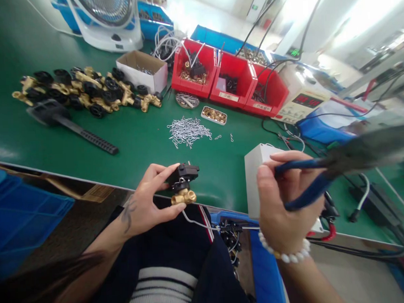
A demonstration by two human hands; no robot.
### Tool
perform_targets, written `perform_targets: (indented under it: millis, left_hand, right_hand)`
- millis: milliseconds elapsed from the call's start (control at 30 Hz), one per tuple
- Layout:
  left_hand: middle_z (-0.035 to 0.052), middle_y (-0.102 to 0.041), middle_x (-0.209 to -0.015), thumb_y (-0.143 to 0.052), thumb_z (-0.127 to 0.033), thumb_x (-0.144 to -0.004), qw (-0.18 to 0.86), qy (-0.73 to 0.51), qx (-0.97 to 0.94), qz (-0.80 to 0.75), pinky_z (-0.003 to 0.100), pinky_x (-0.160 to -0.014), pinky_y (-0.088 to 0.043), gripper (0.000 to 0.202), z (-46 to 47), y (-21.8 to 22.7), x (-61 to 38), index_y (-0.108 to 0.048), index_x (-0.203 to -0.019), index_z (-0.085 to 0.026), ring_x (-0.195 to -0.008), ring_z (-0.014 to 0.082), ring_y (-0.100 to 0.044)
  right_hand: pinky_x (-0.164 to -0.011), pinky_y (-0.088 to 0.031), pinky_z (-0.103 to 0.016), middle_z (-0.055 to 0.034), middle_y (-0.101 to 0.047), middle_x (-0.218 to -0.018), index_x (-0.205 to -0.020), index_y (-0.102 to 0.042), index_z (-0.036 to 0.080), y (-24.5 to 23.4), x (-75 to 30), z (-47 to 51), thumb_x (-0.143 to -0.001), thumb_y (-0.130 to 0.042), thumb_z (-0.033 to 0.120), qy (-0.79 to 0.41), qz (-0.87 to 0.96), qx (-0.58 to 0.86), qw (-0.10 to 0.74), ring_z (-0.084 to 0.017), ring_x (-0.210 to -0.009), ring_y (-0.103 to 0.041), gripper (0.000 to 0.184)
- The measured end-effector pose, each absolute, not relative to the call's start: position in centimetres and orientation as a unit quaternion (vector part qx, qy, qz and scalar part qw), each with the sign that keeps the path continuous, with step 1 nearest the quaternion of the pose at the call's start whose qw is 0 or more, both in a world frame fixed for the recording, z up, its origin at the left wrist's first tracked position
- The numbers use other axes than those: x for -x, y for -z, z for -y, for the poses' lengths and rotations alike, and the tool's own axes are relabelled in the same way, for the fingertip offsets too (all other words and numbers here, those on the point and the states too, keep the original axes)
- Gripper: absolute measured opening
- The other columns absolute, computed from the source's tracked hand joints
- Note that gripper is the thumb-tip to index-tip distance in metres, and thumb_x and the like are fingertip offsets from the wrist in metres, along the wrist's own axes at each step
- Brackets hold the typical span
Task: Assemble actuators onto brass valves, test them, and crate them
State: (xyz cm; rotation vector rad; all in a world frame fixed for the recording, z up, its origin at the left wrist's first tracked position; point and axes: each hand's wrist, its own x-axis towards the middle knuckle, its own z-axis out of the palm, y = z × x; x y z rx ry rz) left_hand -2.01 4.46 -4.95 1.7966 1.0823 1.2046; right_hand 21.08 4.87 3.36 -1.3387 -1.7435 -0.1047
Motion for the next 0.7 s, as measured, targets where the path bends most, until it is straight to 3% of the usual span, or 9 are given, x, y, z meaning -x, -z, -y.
perform_targets:
  millis: [33,167,200,300,367,500,533,633,700]
  left_hand:
    - [0.0081,-0.050,-0.113,-0.074,-0.033,-0.076,0.352,-0.465,-0.695,-0.420,0.035,-0.090,-0.059,0.072,-4.48,4.94,1.99,-0.049,-0.141,-0.013,-0.103,0.0193,-0.057]
    - [0.0101,-0.050,-0.114,-0.074,-0.033,-0.076,0.352,-0.450,-0.699,-0.430,0.041,-0.095,-0.057,0.073,-4.43,4.85,1.99,-0.050,-0.140,-0.009,-0.105,0.0214,-0.056]
    - [0.0102,-0.050,-0.114,-0.074,-0.032,-0.076,0.352,-0.450,-0.700,-0.429,0.042,-0.096,-0.056,0.073,-4.40,4.85,1.99,-0.050,-0.141,-0.009,-0.105,0.0215,-0.056]
    - [0.0092,-0.050,-0.114,-0.074,-0.033,-0.076,0.347,-0.462,-0.700,-0.419,0.040,-0.095,-0.057,0.074,-4.37,4.98,1.95,-0.049,-0.142,-0.012,-0.104,0.0205,-0.056]
    - [0.0085,-0.050,-0.114,-0.074,-0.033,-0.076,0.342,-0.463,-0.703,-0.419,0.040,-0.094,-0.057,0.073,-4.40,5.06,1.90,-0.049,-0.142,-0.015,-0.103,0.0205,-0.056]
    - [0.0076,-0.051,-0.114,-0.074,-0.034,-0.076,0.338,-0.454,-0.706,-0.425,0.043,-0.096,-0.056,0.071,-4.42,5.10,1.82,-0.049,-0.141,-0.019,-0.105,0.0215,-0.057]
    - [0.0076,-0.051,-0.114,-0.074,-0.034,-0.076,0.337,-0.456,-0.706,-0.425,0.043,-0.096,-0.056,0.071,-4.42,5.13,1.79,-0.049,-0.141,-0.020,-0.105,0.0216,-0.057]
    - [0.0072,-0.051,-0.114,-0.074,-0.034,-0.076,0.336,-0.464,-0.703,-0.421,0.042,-0.093,-0.058,0.071,-4.46,5.27,1.71,-0.049,-0.142,-0.022,-0.103,0.0210,-0.057]
    - [0.0072,-0.051,-0.114,-0.074,-0.035,-0.076,0.333,-0.466,-0.703,-0.422,0.042,-0.092,-0.058,0.071,-4.52,5.35,1.69,-0.049,-0.142,-0.023,-0.103,0.0211,-0.057]
  right_hand:
    - [-0.060,-0.047,-0.029,-0.0008,-0.058,-0.084,-0.108,-0.057,0.025,-3.11,-21.06,-4.92,-0.093,-0.055,0.021,0.028,0.731,0.527,0.433,-0.015,-0.064,-0.056,0.017]
    - [-0.055,-0.046,-0.027,-0.0012,-0.064,-0.078,-0.098,-0.064,0.022,-2.88,-21.26,-5.08,-0.087,-0.057,0.020,-0.075,0.853,0.488,0.170,-0.016,-0.063,-0.060,0.013]
    - [-0.057,-0.047,-0.028,-0.0014,-0.064,-0.079,-0.099,-0.065,0.022,-3.05,-21.33,-5.06,-0.087,-0.059,0.022,-0.061,0.841,0.501,0.193,-0.016,-0.064,-0.059,0.013]
    - [-0.063,-0.050,-0.030,-0.0018,-0.062,-0.086,-0.104,-0.062,0.025,-3.36,-21.35,-4.92,-0.089,-0.061,0.025,0.035,0.715,0.551,0.428,-0.016,-0.067,-0.059,0.015]
    - [-0.061,-0.050,-0.030,-0.0020,-0.062,-0.086,-0.101,-0.060,0.025,-3.21,-21.25,-4.92,-0.089,-0.058,0.023,0.031,0.713,0.545,0.441,-0.016,-0.066,-0.060,0.013]
    - [-0.057,-0.049,-0.027,-0.0025,-0.067,-0.081,-0.097,-0.064,0.021,-3.23,-21.40,-5.17,-0.086,-0.056,0.020,-0.095,0.845,0.505,0.150,-0.017,-0.066,-0.063,0.014]
    - [-0.058,-0.049,-0.027,-0.0023,-0.066,-0.081,-0.098,-0.065,0.021,-3.36,-21.52,-5.23,-0.087,-0.057,0.021,-0.086,0.838,0.513,0.164,-0.016,-0.065,-0.062,0.013]
    - [-0.062,-0.049,-0.027,-0.0015,-0.063,-0.083,-0.101,-0.063,0.022,-3.51,-21.71,-5.32,-0.089,-0.062,0.025,0.013,0.733,0.555,0.393,-0.014,-0.065,-0.059,0.013]
    - [-0.060,-0.048,-0.027,-0.0018,-0.063,-0.083,-0.099,-0.061,0.022,-3.33,-21.58,-5.35,-0.088,-0.061,0.024,0.024,0.715,0.548,0.433,-0.015,-0.065,-0.060,0.011]
